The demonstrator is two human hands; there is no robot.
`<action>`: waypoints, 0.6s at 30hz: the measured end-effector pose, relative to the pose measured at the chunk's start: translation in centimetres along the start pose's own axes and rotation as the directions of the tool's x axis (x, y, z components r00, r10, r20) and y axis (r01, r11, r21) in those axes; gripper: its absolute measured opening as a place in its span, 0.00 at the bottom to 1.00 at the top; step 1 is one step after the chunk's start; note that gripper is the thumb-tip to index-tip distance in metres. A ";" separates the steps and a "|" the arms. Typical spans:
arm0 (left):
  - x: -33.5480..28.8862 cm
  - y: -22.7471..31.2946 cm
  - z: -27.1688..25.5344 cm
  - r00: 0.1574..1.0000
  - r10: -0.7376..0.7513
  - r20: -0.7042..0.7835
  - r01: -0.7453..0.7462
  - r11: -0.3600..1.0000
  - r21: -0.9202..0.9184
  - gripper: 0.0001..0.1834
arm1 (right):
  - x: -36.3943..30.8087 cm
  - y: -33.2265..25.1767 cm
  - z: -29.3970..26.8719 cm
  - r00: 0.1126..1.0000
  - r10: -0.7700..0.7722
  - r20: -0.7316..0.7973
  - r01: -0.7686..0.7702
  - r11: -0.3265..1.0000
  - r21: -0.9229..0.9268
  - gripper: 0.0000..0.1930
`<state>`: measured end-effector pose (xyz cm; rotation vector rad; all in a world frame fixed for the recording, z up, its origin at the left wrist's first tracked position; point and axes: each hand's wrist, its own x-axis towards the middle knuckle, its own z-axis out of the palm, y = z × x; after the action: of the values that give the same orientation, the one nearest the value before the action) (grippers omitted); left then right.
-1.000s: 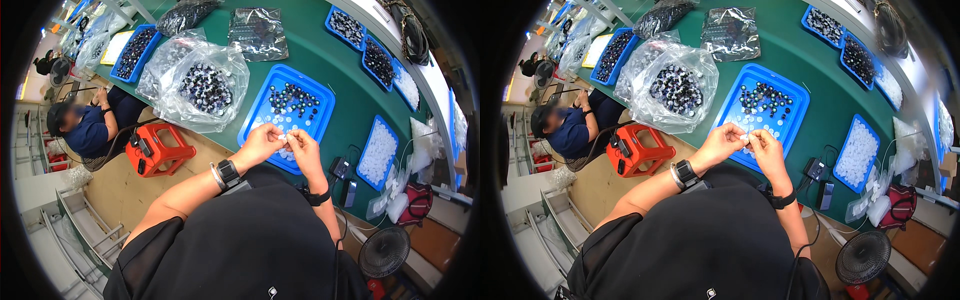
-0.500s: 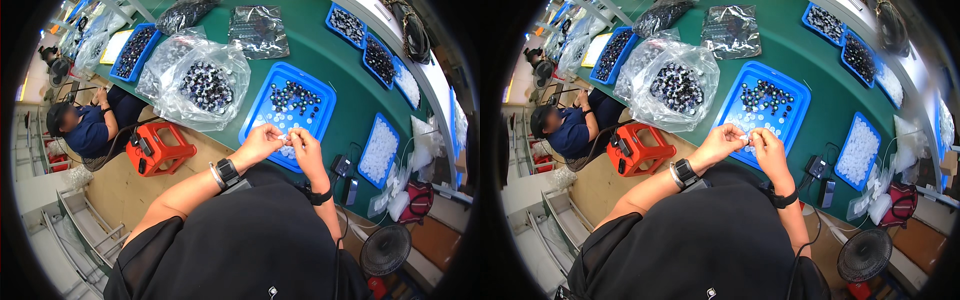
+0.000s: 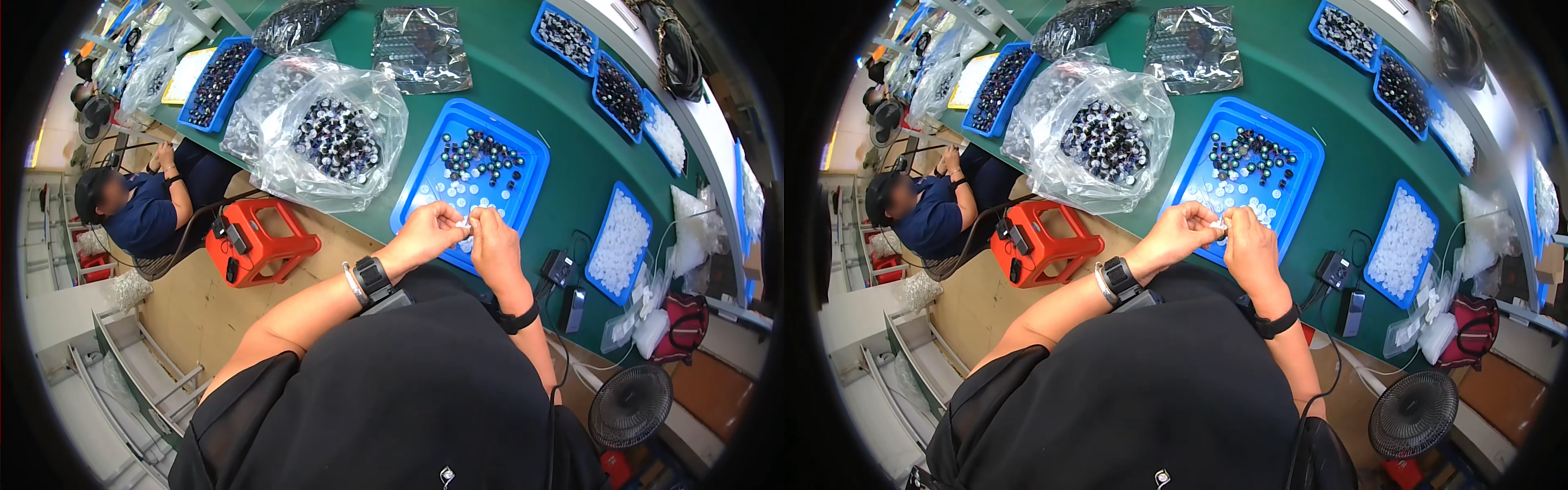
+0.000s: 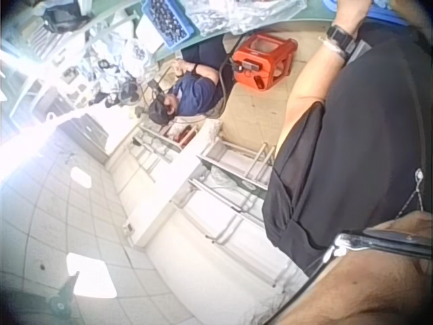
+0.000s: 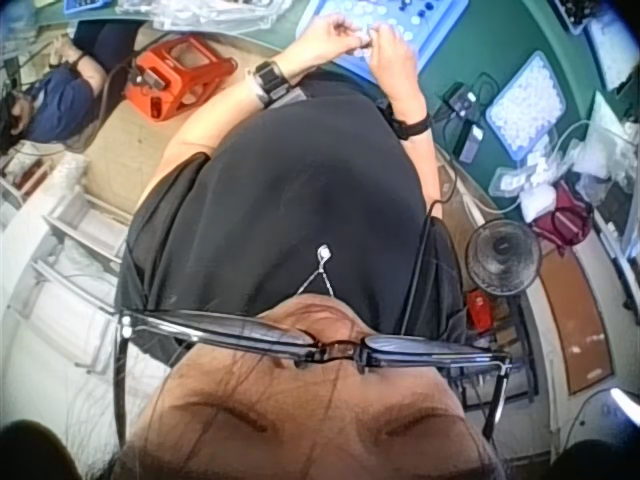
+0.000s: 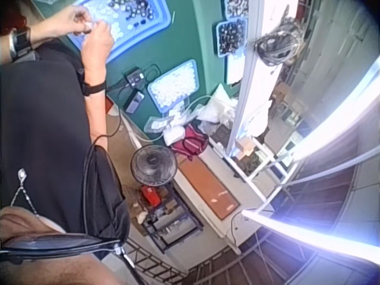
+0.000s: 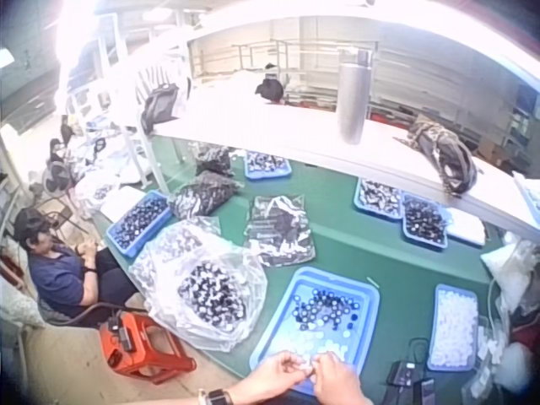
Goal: The person sits at a green workbench in a factory setting and assembles small electronic components. They pick up a white plastic piece and a black cylindrical part from blue trays, fit them together by hand, and place the finished unit into a clear plastic bag. The process is repeated continuously throughout the clip.
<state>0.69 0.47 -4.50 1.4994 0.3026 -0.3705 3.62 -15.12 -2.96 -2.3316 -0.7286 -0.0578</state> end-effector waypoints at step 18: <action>0.2 1.1 0.1 0.995 0.096 0.000 -0.093 0.963 0.253 0.15 | 0.4 0.8 -0.5 0.788 0.515 0.337 -0.607 0.558 0.566 0.10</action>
<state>1.36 0.38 -3.62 1.7608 0.1970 -0.3332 4.43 -15.75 -2.93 -1.7665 0.0203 0.5702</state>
